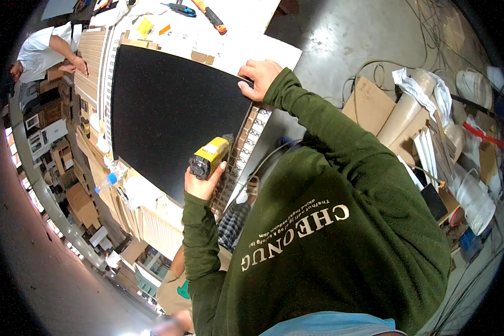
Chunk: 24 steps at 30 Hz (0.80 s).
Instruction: The person aligns a wooden slatted panel and taps its edges with a hammer, then positions a black board on the panel and fastens it using a pneumatic nail gun.
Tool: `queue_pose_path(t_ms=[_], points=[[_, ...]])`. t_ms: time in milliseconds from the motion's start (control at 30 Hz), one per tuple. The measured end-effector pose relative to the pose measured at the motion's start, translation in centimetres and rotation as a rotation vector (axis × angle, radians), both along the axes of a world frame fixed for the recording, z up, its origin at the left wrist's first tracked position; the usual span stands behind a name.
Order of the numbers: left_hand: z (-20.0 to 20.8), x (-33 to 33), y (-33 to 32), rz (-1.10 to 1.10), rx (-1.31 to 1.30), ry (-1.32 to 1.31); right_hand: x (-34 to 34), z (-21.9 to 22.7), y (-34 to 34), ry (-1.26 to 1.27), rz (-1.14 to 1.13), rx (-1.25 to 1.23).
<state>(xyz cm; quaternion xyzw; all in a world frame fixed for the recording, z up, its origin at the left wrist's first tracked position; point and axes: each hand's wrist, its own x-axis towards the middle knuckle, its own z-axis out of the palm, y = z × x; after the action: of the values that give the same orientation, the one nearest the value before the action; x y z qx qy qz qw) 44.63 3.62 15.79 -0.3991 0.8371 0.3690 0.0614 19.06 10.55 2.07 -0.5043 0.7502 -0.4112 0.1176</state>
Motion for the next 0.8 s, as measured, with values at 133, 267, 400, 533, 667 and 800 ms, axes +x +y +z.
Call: queue_pose_path(t_ms=[133,267,400,533,667,800], points=[[0.8,-2.0,0.8,0.000,0.047,0.199,0.0,-0.3,0.2,-0.017,0.009,-0.018],[1.6,-3.1,1.0,0.229,0.277,0.028,0.1,-0.4,0.3,0.000,0.014,-0.058],[1.0,-3.9,0.4,0.187,0.236,-0.036,-0.2,-0.5,0.3,-0.005,0.005,-0.036],[1.0,-4.0,0.0,0.143,0.197,-0.062,-0.4,-0.3,-0.2,-0.004,0.012,-0.033],[-0.1,-3.1,-1.0,0.018,0.088,0.044,-0.2,0.9,-0.2,-0.017,-0.032,-0.060],[-0.3,-2.6,-1.1,-0.009,0.164,-0.051,-0.2,1.1,-0.2,-0.070,-0.012,-0.060]])
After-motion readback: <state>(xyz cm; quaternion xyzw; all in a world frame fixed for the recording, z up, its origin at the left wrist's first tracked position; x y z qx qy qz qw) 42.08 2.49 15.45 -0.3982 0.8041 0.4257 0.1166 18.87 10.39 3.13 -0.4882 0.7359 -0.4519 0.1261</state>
